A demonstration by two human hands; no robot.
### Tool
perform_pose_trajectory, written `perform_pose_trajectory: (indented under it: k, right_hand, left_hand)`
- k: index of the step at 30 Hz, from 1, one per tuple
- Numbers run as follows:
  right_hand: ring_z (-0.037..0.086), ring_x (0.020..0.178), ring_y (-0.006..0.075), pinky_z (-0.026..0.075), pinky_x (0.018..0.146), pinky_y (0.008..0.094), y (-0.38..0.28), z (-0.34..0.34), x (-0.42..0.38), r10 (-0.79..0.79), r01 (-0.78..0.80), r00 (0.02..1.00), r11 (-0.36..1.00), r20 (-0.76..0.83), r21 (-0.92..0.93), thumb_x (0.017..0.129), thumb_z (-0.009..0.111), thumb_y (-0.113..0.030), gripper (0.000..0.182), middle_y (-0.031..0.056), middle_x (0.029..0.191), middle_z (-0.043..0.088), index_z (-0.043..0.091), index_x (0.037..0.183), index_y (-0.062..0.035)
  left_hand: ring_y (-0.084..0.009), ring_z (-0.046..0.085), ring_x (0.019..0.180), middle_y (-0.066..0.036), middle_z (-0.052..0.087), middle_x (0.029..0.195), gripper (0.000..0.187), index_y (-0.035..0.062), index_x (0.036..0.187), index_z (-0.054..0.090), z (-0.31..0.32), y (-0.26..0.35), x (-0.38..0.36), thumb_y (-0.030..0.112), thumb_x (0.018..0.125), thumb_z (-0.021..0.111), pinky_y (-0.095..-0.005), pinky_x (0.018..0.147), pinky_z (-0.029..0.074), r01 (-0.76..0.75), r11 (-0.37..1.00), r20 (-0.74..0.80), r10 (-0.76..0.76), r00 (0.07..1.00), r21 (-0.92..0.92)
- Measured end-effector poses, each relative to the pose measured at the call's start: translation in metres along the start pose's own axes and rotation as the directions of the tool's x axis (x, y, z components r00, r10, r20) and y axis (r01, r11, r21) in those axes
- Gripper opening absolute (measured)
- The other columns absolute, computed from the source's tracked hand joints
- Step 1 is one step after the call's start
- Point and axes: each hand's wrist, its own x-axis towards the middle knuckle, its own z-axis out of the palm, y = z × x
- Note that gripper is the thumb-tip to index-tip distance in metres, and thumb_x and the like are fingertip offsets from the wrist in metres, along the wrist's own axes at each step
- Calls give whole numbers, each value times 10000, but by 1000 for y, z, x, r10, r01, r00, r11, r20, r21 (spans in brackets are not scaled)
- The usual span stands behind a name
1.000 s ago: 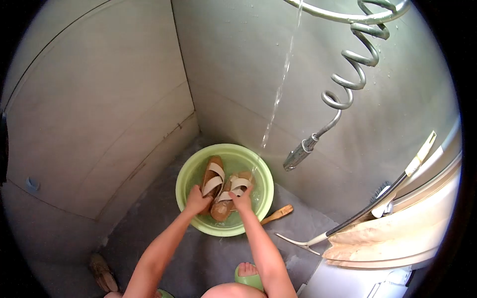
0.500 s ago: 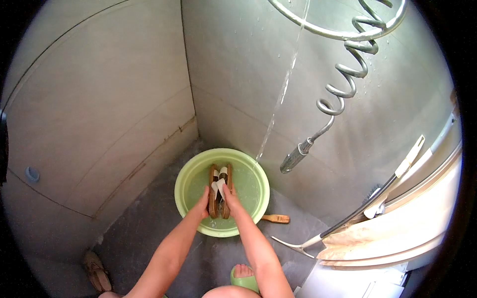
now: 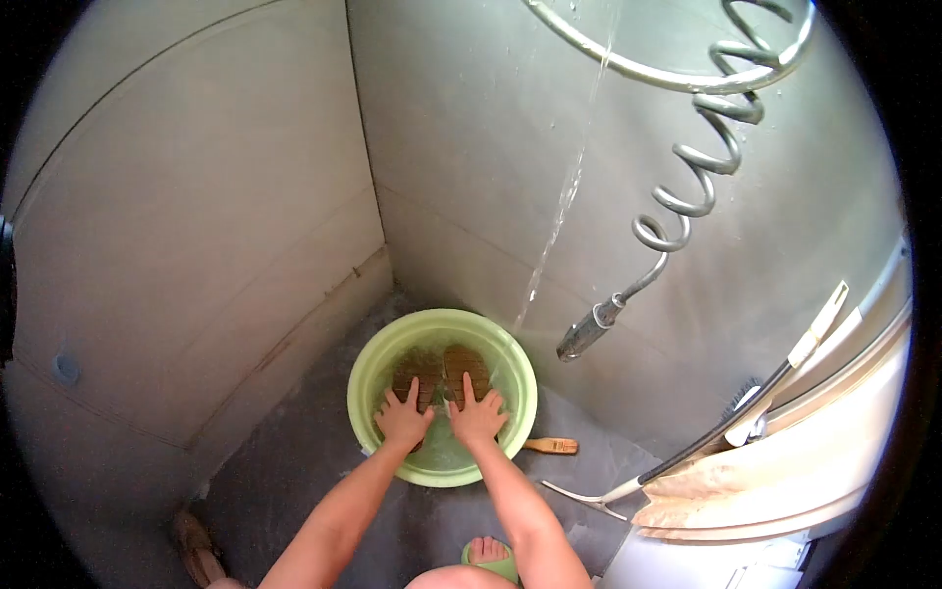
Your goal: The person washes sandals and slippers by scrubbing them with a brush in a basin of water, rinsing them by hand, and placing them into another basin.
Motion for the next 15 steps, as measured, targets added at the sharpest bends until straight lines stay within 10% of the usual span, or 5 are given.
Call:
perform_pose_trajectory:
  k: [7, 10, 15]
  right_hand:
    - [372, 1270, 375, 290, 1012, 589, 9, 68, 30, -119, 71, 965, 976, -233, -205, 887, 475, -515, 690, 214, 1397, 394, 210, 1499, -339]
    - [378, 1277, 361, 280, 1049, 549, 1, 58, 35, -55, 52, 995, 998, -86, -39, 897, 469, -499, 670, 192, 1436, 366, 221, 1497, -336]
    - [351, 1283, 383, 272, 1057, 515, 0, 42, 27, -24, 18, 999, 988, -37, -155, 887, 505, -492, 690, 210, 1434, 352, 225, 1496, -329]
  left_hand:
    - [-438, 342, 1317, -261, 179, 1513, 732, 309, 1521, 110, 42, -8, 20, 527, 916, 461, -559, 1019, 320, -82, 997, 0, 82, 997, 1]
    - [-436, 360, 1306, -269, 185, 1509, 746, 293, 1521, 120, 97, -15, 38, 530, 910, 476, -563, 1015, 329, -32, 974, -158, 68, 985, 224]
    - [-439, 419, 1249, -277, 247, 1467, 898, 272, 1521, 119, 27, 6, 32, 570, 816, 589, -525, 992, 379, -23, 1000, 54, 23, 998, 5]
